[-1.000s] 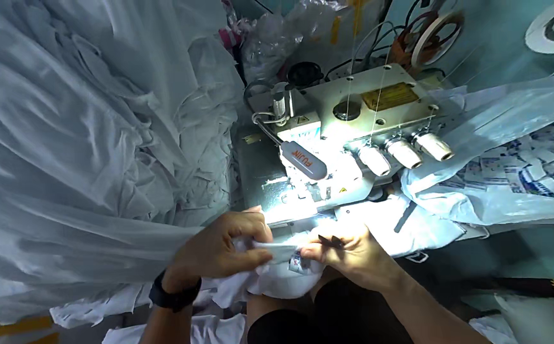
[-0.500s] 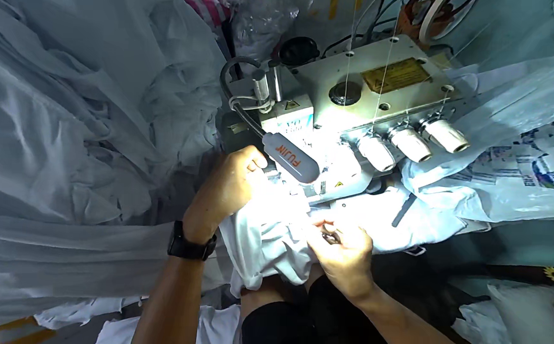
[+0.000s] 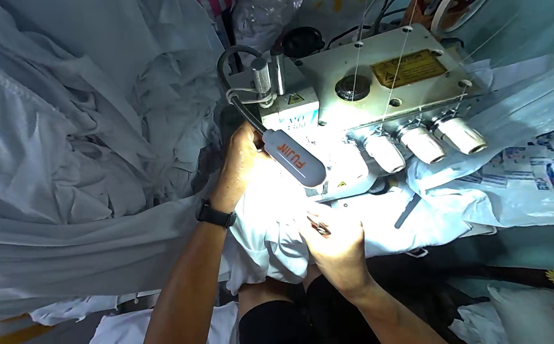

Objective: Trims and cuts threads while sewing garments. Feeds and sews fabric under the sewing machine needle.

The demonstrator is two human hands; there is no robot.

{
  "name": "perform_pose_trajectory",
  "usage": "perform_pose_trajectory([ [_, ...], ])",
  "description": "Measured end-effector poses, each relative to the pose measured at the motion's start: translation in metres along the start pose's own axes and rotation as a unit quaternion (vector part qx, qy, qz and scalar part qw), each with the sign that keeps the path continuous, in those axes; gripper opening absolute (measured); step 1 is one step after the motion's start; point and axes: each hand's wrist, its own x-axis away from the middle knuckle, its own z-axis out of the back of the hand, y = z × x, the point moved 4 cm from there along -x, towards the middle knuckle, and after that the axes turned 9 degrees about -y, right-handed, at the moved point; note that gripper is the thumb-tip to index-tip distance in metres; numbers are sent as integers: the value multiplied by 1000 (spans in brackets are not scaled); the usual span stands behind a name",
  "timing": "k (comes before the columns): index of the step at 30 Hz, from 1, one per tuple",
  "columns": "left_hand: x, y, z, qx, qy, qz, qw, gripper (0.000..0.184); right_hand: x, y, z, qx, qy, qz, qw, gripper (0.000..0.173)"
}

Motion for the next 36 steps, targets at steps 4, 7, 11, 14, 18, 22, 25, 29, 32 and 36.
perform_pose_trajectory([
  [4, 3, -5, 0, 15, -4, 6, 1000, 15, -1, 0, 0, 9, -13, 0, 1000, 6],
  [7, -12, -9, -3, 0, 26, -2, 1000, 16, -2, -1, 1, 15, -20, -6, 1000, 7],
  [11, -15, -2, -5, 11, 26, 20, 999, 15, -2, -1, 0, 25, -12, -9, 1000, 7],
  [14, -13, -9, -5, -90, 44, -15, 995, 21, -3, 0, 1, 35, -11, -8, 999, 8],
  [18, 51, 16, -3, -262, 133, -30, 955, 20, -3, 3, 3, 51, -25, -1, 998, 9],
  [22, 163, 8, -53, -253, 234, 41, 938, 36, -2, 5, 3, 66, -39, -5, 997, 9],
  [25, 220, -39, -84, -295, 218, 126, 922, 25, 0, 7, 1, 62, -39, -8, 997, 12],
  [29, 234, -33, -52, -159, 231, 178, 943, 21, 1, 9, -1, 60, -40, -21, 997, 14],
  [32, 221, 0, -1, -210, 281, 160, 923, 22, 0, 9, -3, 81, -41, -26, 995, 13],
  [36, 170, 44, 68, -395, 337, 31, 854, 25, 0, 8, -5, 110, -36, -31, 993, 10],
])
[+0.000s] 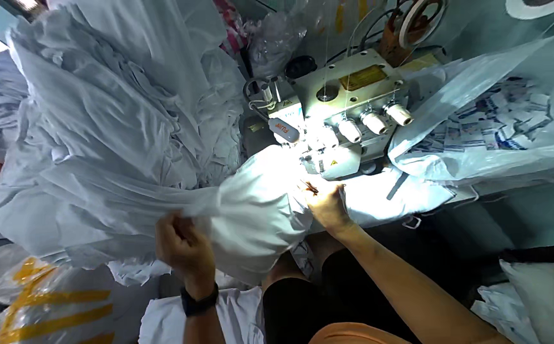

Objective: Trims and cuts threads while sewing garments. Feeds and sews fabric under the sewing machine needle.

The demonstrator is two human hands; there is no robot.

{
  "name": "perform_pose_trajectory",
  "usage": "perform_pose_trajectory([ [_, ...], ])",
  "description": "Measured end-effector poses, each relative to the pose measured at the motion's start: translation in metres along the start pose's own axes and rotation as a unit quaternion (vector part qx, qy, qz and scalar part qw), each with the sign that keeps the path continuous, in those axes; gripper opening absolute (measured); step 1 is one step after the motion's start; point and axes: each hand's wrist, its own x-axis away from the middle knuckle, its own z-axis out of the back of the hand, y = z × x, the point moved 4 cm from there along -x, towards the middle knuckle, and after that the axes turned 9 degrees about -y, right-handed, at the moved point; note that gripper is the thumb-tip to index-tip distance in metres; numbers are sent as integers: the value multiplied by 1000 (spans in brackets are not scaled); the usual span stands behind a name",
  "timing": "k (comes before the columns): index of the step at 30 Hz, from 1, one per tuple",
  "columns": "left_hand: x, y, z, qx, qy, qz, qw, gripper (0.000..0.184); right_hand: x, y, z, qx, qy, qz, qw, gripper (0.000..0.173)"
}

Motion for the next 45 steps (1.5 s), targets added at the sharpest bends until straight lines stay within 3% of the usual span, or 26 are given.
perform_pose_trajectory([
  [2, -28, -7, -18, -7, -35, -27, 999, 27, 0, -1, 0, 10, 3, -2, 1000, 11],
  [4, -36, -20, -57, -14, -167, -54, 984, 25, 0, -1, -1, 14, 8, -1, 1000, 11],
  [6, -25, -42, -105, -54, -314, -87, 944, 22, 0, -2, -2, 17, 11, -1, 1000, 11],
  [8, -9, -58, -136, -82, -402, -59, 910, 20, 0, -4, -2, 21, 3, -7, 1000, 11],
  [9, -5, -55, -136, -72, -390, -27, 918, 20, 0, -4, -1, 24, 2, -9, 1000, 11],
  [12, 0, -14, -107, 45, -231, -10, 972, 28, -1, -3, -2, 19, 9, -10, 1000, 12],
  [14, 5, 26, -92, 145, -198, -34, 969, 28, -1, -2, -2, -1, 3, -20, 1000, 13],
  [18, 6, 71, -107, 278, -260, -47, 924, 26, 0, 0, -4, -38, 6, -31, 999, 15],
  [23, -8, 74, -129, 253, -302, -39, 918, 16, 5, 3, 10, -90, -18, -33, 995, 22],
  [26, -9, 73, -125, 263, -300, -14, 917, 14, 11, 6, 20, -107, 11, -16, 994, 25],
  [29, -7, 73, -106, 367, -339, 80, 863, 10, 11, 3, 38, -144, 13, 6, 990, 26],
  [32, 1, 73, -97, 471, -348, 139, 799, 13, 8, -7, 51, -215, -69, -23, 974, 22],
  [35, 8, 72, -98, 518, -346, 161, 766, 18, 7, -11, 49, -301, -139, -84, 940, 12],
  [37, 14, 73, -99, 535, -349, 160, 753, 16, 10, -10, 44, -337, -137, -101, 926, 3],
  [40, 21, 75, -101, 543, -351, 165, 744, 14, 13, -8, 36, -355, -117, -107, 921, 17],
  [45, 29, 78, -99, 534, -344, 191, 748, 11, 17, -8, 31, -343, -113, -100, 927, 17],
])
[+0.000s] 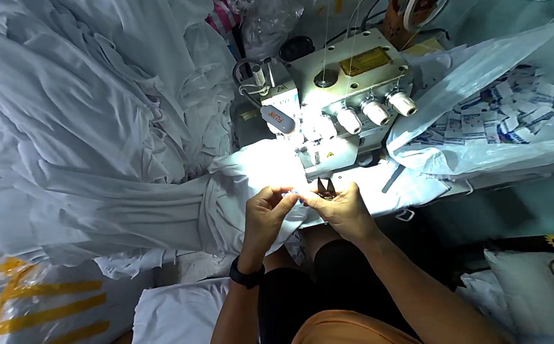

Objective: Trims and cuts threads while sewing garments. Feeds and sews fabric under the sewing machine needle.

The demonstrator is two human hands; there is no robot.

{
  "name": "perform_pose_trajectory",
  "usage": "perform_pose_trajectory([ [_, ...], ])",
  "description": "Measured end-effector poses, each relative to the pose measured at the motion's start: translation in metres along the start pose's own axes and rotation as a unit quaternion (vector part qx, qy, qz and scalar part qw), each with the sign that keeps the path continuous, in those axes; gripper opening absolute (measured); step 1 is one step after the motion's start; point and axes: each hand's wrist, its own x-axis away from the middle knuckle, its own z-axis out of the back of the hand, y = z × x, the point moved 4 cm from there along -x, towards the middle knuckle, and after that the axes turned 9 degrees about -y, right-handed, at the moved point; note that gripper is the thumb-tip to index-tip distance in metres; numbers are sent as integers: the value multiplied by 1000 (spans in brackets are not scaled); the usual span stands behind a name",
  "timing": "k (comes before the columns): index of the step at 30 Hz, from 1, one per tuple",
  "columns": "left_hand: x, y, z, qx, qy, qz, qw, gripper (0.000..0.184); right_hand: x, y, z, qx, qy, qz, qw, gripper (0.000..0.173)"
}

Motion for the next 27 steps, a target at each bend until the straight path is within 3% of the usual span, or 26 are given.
perform_pose_trajectory([
  [10, 5, -1, 0, -44, 30, 13, 998, 11, 2, 4, -3, 14, -24, -8, 1000, 8],
  [17, 4, -4, 0, -34, 21, 21, 999, 7, 1, 10, -4, -15, 3, -29, 999, 12],
  [23, 2, -6, 0, -37, 10, 43, 998, 9, -3, 11, 0, -54, 42, 30, 997, 16],
  [27, 2, -6, 2, -26, 25, 48, 998, 10, -9, 11, 7, -59, 2, -36, 998, 13],
])
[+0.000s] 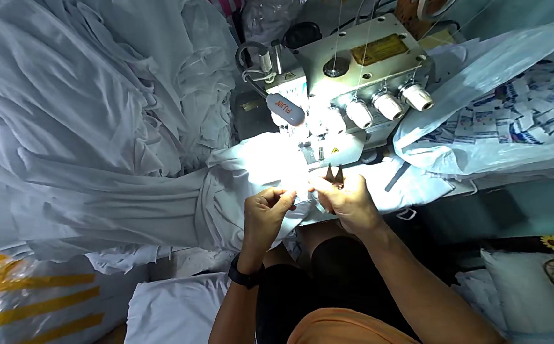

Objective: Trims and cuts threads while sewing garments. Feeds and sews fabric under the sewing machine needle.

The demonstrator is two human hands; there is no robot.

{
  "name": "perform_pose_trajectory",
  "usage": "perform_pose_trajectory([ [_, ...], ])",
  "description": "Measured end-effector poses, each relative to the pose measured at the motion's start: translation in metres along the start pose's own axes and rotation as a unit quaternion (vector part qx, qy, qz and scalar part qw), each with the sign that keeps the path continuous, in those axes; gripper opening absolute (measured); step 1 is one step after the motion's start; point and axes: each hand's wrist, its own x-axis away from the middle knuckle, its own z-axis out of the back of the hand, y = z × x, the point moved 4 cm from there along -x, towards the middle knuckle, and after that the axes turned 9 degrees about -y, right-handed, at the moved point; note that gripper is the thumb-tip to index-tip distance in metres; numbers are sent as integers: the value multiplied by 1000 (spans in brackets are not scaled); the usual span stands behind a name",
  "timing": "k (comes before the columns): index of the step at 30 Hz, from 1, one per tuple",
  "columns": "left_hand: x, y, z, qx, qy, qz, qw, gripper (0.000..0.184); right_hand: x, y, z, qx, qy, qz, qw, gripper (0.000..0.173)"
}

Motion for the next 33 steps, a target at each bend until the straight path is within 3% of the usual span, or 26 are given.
perform_pose_trajectory([
  [2, -1, -1, -1, -1, 0, -5, 1000, 10, 2, 1, -3, 8, -45, -46, 998, 21],
  [5, -1, -2, -3, 4, -5, -10, 1000, 12, 4, 4, -8, 7, -41, -62, 997, 24],
  [12, -2, -4, -2, 10, 12, -9, 1000, 8, 2, 7, -13, 26, 11, -9, 1000, 22],
  [17, -2, -2, -3, -37, -2, -17, 999, 9, 3, 6, -13, 57, 2, 13, 998, 19],
  [19, -2, 4, 0, -49, 0, -35, 998, 10, 1, 2, -7, 98, 8, 63, 993, 15],
  [22, -4, 16, 14, -66, 29, -88, 994, 8, -9, 0, 15, 270, 45, 205, 940, 8],
  [25, -17, 21, 32, -90, 59, -128, 986, 10, -25, 9, 30, 450, 52, 326, 830, 17],
  [27, -31, 18, 40, -132, 65, -154, 977, 7, -33, 13, 29, 492, 18, 384, 781, 19],
  [29, -46, 13, 44, -157, 51, -170, 971, 4, -37, 14, 26, 486, -31, 412, 770, 16],
  [33, -66, 5, 48, -177, 30, -145, 973, 3, -29, 14, 20, 423, -80, 429, 794, 14],
])
